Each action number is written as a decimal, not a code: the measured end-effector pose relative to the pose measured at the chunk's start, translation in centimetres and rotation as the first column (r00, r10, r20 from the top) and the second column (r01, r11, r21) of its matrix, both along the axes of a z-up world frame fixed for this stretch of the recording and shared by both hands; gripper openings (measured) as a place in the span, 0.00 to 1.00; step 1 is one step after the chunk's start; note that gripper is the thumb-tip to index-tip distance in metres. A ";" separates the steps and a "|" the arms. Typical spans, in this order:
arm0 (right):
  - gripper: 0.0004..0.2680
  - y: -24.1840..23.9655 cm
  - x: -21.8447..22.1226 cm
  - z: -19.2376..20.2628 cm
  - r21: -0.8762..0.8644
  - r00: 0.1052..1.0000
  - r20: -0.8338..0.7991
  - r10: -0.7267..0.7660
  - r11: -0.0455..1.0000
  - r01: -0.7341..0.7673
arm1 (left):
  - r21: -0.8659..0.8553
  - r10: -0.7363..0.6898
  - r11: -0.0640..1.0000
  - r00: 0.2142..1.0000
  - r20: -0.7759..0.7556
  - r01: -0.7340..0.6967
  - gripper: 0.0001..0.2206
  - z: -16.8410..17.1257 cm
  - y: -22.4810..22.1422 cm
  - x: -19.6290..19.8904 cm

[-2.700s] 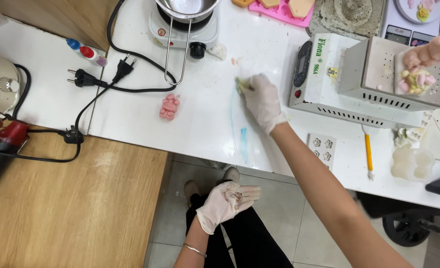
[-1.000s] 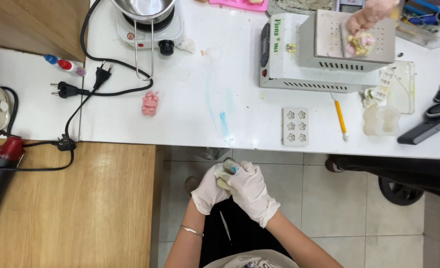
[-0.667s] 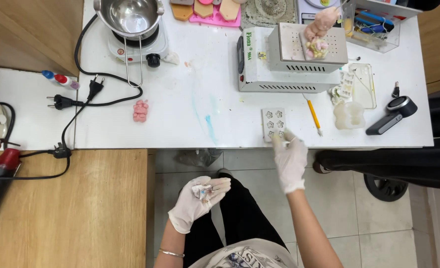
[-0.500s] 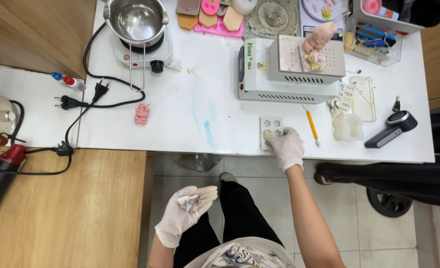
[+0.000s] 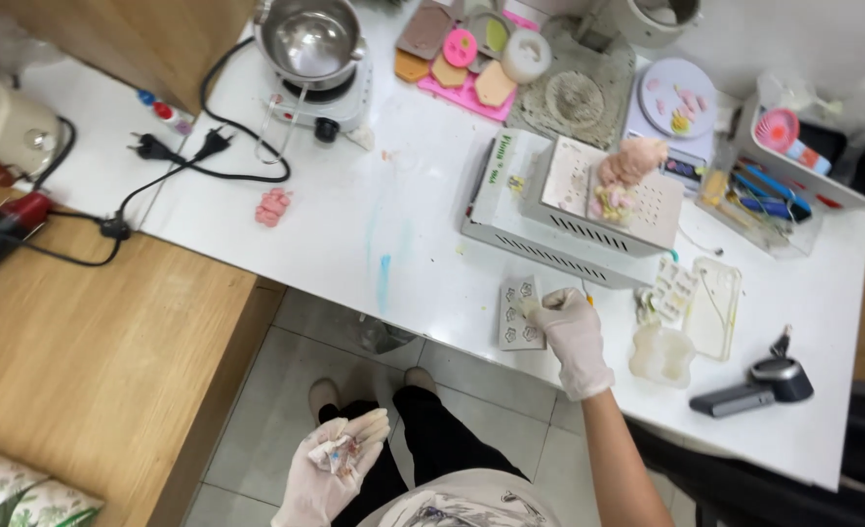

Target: Cleaning wax spills off a workbench using a heat gun and wipes, followed by preparing candle molds.

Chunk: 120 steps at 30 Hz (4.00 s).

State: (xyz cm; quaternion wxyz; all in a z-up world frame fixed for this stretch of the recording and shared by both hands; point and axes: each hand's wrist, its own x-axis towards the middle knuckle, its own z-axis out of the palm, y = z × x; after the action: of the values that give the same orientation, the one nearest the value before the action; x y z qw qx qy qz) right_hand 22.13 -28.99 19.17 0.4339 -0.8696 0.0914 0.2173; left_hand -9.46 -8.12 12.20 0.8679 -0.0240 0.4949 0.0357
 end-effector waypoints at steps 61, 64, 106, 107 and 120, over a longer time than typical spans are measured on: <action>0.11 6.0 -5.0 -47.4 -0.031 0.444 -0.257 0.858 0.452 -0.891 | 0.015 0.248 0.960 0.869 0.429 -0.281 0.26 -29.7 -3.0 6.4; 0.11 3.9 -0.1 -62.4 0.269 0.608 -0.372 0.701 0.709 -0.652 | -0.050 0.242 0.970 0.919 0.311 -0.238 0.22 -35.2 -3.2 9.5; 0.24 10.8 -12.6 -37.9 -0.063 0.187 0.226 0.956 0.206 -0.977 | 0.205 0.678 0.670 0.700 0.223 -0.714 0.21 -51.2 -4.6 12.4; 0.24 10.8 -11.7 -41.5 -0.365 -0.077 -0.020 0.997 -0.079 -0.928 | 0.024 0.692 0.709 0.702 0.168 -0.705 0.22 -46.5 -3.4 12.3; 0.25 5.1 -14.9 -31.2 -0.742 -0.181 -0.457 0.871 -0.486 -0.462 | 0.336 0.332 0.897 0.939 -0.085 -0.287 0.25 -33.5 -3.5 11.3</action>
State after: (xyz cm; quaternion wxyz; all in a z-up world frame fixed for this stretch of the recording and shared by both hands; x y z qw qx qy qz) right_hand 7.27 -23.86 -12.07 -0.3344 -0.7066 -0.5972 0.1794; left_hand 1.86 -11.62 -21.25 0.8064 0.0407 0.5323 0.2546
